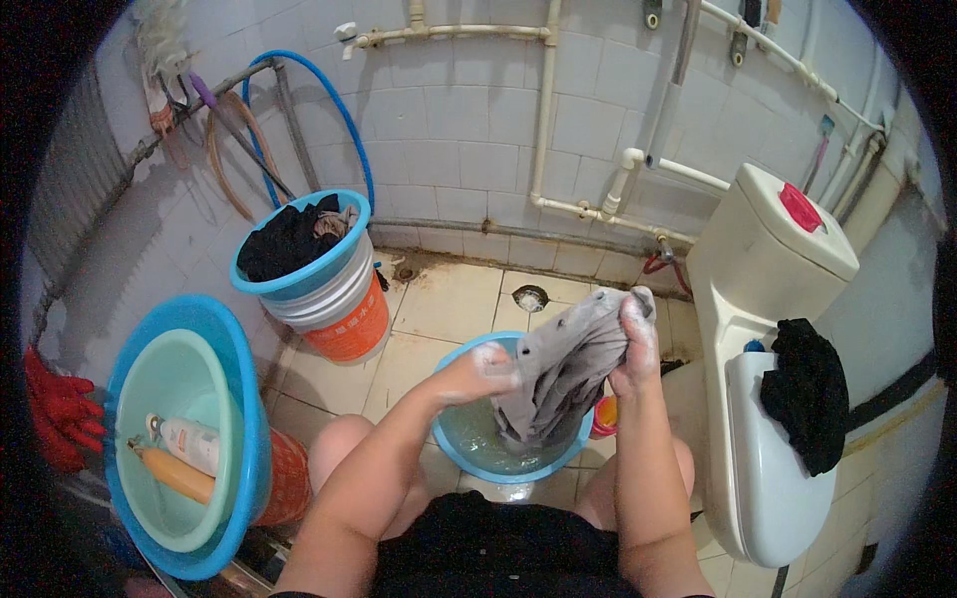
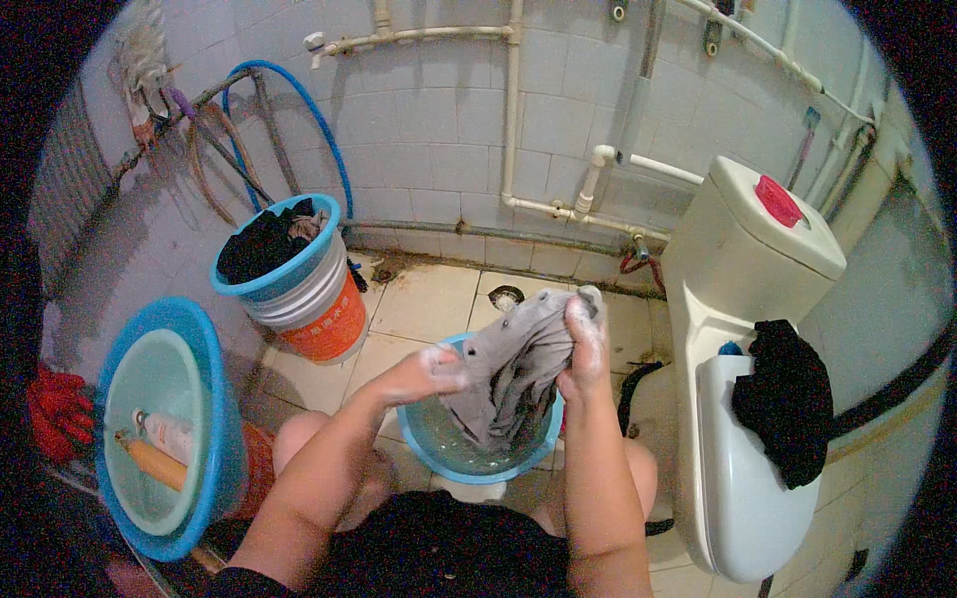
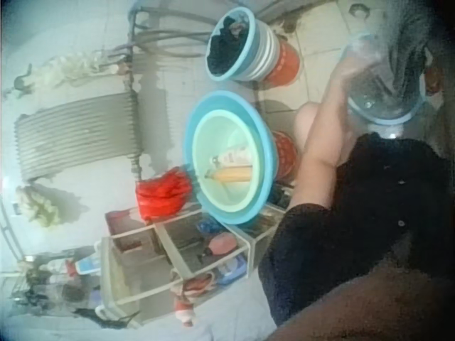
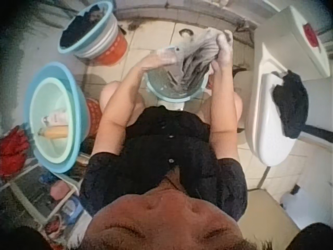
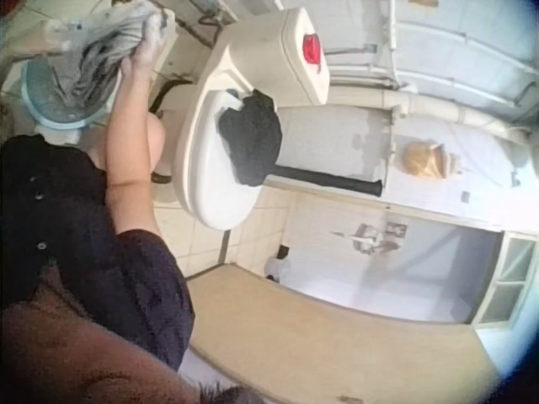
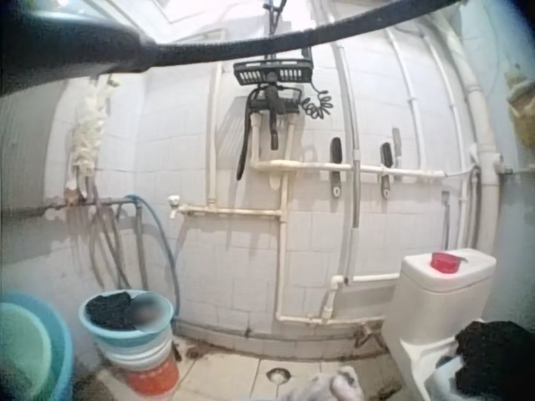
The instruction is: The person sits on the floor and hand-washes a grey cloth in a blue basin. They repeatedly scrub the cloth with soap, rinse it in the water, and wring it out. A yellow bar of soap is used to apply more detergent to the cloth during the process.
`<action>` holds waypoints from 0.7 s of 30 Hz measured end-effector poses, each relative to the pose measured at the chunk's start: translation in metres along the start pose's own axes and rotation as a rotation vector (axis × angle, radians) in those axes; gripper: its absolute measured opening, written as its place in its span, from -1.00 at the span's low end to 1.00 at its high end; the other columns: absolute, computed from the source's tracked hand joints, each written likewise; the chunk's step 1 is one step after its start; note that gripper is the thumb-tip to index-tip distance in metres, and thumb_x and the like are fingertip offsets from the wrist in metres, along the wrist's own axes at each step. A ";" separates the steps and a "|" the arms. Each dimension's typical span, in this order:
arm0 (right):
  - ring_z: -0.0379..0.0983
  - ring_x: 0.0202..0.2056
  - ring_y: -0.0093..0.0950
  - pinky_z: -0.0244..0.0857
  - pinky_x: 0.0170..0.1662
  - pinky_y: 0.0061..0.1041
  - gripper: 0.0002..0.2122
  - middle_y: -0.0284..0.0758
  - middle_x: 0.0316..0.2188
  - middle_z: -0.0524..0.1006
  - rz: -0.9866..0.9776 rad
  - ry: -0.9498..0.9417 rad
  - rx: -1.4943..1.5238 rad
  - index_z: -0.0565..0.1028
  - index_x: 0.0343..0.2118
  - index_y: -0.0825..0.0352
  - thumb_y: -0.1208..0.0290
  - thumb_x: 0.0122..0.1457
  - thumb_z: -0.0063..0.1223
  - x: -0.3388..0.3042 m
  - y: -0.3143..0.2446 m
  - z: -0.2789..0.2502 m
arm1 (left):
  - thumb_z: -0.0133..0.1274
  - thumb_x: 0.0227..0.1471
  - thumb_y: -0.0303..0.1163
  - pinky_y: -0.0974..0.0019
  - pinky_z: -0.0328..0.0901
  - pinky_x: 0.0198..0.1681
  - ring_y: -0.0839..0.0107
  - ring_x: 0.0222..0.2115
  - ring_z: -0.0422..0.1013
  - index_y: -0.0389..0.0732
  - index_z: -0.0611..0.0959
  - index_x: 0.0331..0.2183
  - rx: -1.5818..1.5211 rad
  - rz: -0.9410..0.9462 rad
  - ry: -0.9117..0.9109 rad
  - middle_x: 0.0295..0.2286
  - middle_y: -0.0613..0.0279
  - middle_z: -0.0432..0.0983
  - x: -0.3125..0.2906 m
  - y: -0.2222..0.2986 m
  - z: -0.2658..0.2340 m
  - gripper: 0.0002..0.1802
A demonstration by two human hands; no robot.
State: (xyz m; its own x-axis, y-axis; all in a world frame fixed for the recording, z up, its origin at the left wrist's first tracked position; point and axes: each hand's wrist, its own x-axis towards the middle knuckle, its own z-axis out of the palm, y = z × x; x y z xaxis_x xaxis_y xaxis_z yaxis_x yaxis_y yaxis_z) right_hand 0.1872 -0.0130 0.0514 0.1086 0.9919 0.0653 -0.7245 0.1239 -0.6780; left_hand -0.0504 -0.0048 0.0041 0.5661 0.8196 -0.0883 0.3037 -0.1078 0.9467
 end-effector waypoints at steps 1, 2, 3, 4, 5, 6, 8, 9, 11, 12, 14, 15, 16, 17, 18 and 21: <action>0.37 -0.15 -0.34 0.24 -0.06 -0.29 -0.66 -0.24 -0.17 0.40 0.058 0.003 0.065 0.27 -0.05 0.21 0.35 0.09 -0.04 0.003 0.000 -0.010 | 0.11 -0.14 -0.31 0.37 0.27 -0.21 0.36 -0.25 0.39 -0.26 0.51 -0.35 -0.061 0.020 -0.048 -0.33 0.19 0.46 0.002 0.002 -0.006 -0.71; 0.36 -0.15 -0.34 0.23 -0.05 -0.30 -0.65 -0.25 -0.16 0.40 0.031 -0.024 0.023 0.27 -0.04 0.22 0.35 0.09 -0.04 0.001 -0.002 -0.005 | 0.08 -0.12 -0.32 0.35 0.28 -0.19 0.35 -0.24 0.39 -0.26 0.50 -0.33 -0.374 0.020 0.030 -0.32 0.19 0.46 0.001 0.009 -0.005 -0.72; 0.36 -0.14 -0.34 0.23 -0.05 -0.31 -0.65 -0.25 -0.15 0.39 0.005 -0.050 -0.017 0.27 -0.03 0.24 0.35 0.09 -0.04 -0.004 -0.003 0.005 | 0.06 -0.10 -0.34 0.32 0.28 -0.17 0.34 -0.22 0.38 -0.26 0.49 -0.31 -0.686 0.018 0.109 -0.31 0.18 0.45 -0.002 0.020 -0.002 -0.73; 0.35 -0.14 -0.33 0.22 -0.04 -0.32 -0.64 -0.26 -0.14 0.39 -0.021 -0.076 -0.057 0.27 -0.03 0.25 0.36 0.09 -0.04 -0.008 -0.002 0.012 | 0.03 -0.07 -0.35 0.30 0.28 -0.14 0.33 -0.20 0.37 -0.26 0.48 -0.29 -0.998 0.019 0.189 -0.29 0.18 0.44 -0.005 0.027 0.001 -0.74; 0.34 -0.13 -0.34 0.21 -0.05 -0.34 -0.64 -0.26 -0.15 0.39 -0.045 -0.046 -0.170 0.27 -0.02 0.27 0.39 0.10 -0.06 -0.011 0.003 0.014 | -0.08 0.00 -0.29 0.21 0.24 -0.05 0.29 -0.16 0.35 -0.25 0.45 -0.20 -1.122 0.019 0.198 -0.26 0.16 0.44 -0.006 0.030 0.003 -0.68; 0.37 -0.22 -0.46 0.26 -0.14 -0.47 -0.66 -0.36 -0.23 0.44 -0.056 -0.117 -0.355 0.35 -0.07 0.25 0.44 0.03 0.00 -0.017 0.004 0.021 | -0.10 0.02 -0.25 0.20 0.23 -0.04 0.28 -0.16 0.35 -0.24 0.45 -0.19 -1.234 0.024 0.176 -0.24 0.15 0.44 -0.004 0.031 0.004 -0.66; 0.40 -0.25 -0.42 0.29 -0.18 -0.49 -0.69 -0.38 -0.27 0.47 -0.137 -0.281 -0.953 0.43 -0.19 0.24 0.50 -0.08 0.04 -0.022 0.025 0.019 | -0.15 0.04 -0.16 0.19 0.20 -0.03 0.26 -0.15 0.34 -0.22 0.45 -0.16 -1.458 0.034 0.129 -0.22 0.12 0.43 0.005 0.028 0.009 -0.60; 0.41 -0.28 -0.38 0.31 -0.21 -0.49 -0.71 -0.36 -0.31 0.47 -0.395 -0.392 -1.212 0.45 -0.26 0.23 0.51 -0.14 0.05 -0.033 0.040 0.018 | -0.19 0.05 -0.12 0.14 0.18 -0.01 0.23 -0.15 0.34 -0.18 0.46 -0.15 -1.500 -0.025 0.225 -0.21 0.14 0.43 0.015 0.016 0.013 -0.59; 0.41 -0.36 -0.30 0.33 -0.29 -0.44 -0.80 -0.30 -0.45 0.45 -0.687 -0.561 -1.537 0.47 -0.45 0.23 0.52 -0.25 0.05 -0.057 0.059 0.038 | -0.20 0.08 -0.12 0.19 0.19 -0.02 0.29 -0.14 0.33 -0.16 0.43 -0.13 -1.319 -0.095 0.386 -0.19 0.17 0.41 -0.001 0.042 0.028 -0.59; 0.41 -0.41 -0.25 0.33 -0.34 -0.40 -0.87 -0.26 -0.56 0.43 -0.713 -0.643 -1.601 0.47 -0.56 0.24 0.51 -0.30 0.05 -0.071 0.061 0.059 | -0.22 0.09 -0.11 0.22 0.21 -0.05 0.31 -0.16 0.33 -0.14 0.44 -0.15 -1.291 -0.042 0.421 -0.21 0.19 0.41 -0.013 0.048 0.034 -0.62; 0.40 -0.39 -0.27 0.33 -0.36 -0.36 -0.86 -0.30 -0.51 0.43 -0.705 -0.578 -1.560 0.46 -0.53 0.21 0.44 -0.25 0.07 -0.076 0.075 0.057 | -0.25 0.11 -0.09 0.29 0.26 -0.13 0.37 -0.22 0.36 -0.10 0.46 -0.23 -1.343 0.114 0.457 -0.28 0.24 0.43 -0.005 0.012 0.046 -0.65; 0.39 -0.39 -0.29 0.33 -0.37 -0.35 -0.86 -0.31 -0.48 0.43 -0.704 -0.544 -1.542 0.46 -0.51 0.20 0.40 -0.23 0.09 -0.073 0.081 0.055 | -0.26 0.12 -0.07 0.33 0.29 -0.18 0.40 -0.26 0.37 -0.08 0.48 -0.28 -1.421 0.222 0.460 -0.33 0.27 0.45 0.009 -0.010 0.049 -0.66; 0.39 -0.39 -0.29 0.32 -0.39 -0.33 -0.86 -0.32 -0.49 0.43 -0.638 -0.389 -1.596 0.46 -0.52 0.20 0.38 -0.23 0.09 -0.060 0.078 0.051 | -0.27 0.13 -0.10 0.33 0.29 -0.20 0.42 -0.28 0.37 -0.08 0.48 -0.28 -1.444 0.120 0.422 -0.35 0.28 0.43 0.014 0.003 0.058 -0.68; 0.39 -0.39 -0.30 0.32 -0.41 -0.32 -0.85 -0.33 -0.49 0.43 -0.571 -0.232 -1.644 0.46 -0.52 0.20 0.36 -0.24 0.10 -0.041 0.071 0.045 | -0.27 0.14 -0.12 0.34 0.29 -0.21 0.44 -0.29 0.36 -0.08 0.47 -0.28 -1.465 0.016 0.382 -0.37 0.28 0.42 0.016 0.025 0.068 -0.69; 0.39 -0.40 -0.30 0.31 -0.43 -0.30 -0.84 -0.34 -0.49 0.43 -0.504 -0.077 -1.684 0.45 -0.53 0.20 0.34 -0.24 0.10 -0.028 0.064 0.037 | -0.27 0.14 -0.14 0.35 0.29 -0.22 0.46 -0.31 0.35 -0.08 0.46 -0.28 -1.483 -0.082 0.342 -0.38 0.29 0.41 0.019 0.040 0.077 -0.71; 0.40 -0.39 -0.26 0.30 -0.42 -0.25 -0.78 -0.30 -0.49 0.44 -0.651 -0.210 -1.606 0.45 -0.52 0.21 0.28 -0.28 0.14 -0.046 0.079 0.047 | -0.28 0.13 -0.09 0.32 0.23 -0.10 0.47 -0.22 0.33 -0.06 0.45 -0.23 -1.729 0.504 -0.052 -0.31 0.27 0.42 0.049 -0.068 0.095 -0.68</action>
State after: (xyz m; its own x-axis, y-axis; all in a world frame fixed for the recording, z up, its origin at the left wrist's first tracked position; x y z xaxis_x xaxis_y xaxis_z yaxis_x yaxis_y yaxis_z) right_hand 0.0926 -0.0476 0.0290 -0.0937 0.7973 0.5962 0.7488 0.4511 -0.4856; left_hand 0.0300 -0.0105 -0.0940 0.3730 0.8768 0.3034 -0.9275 0.3606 0.0981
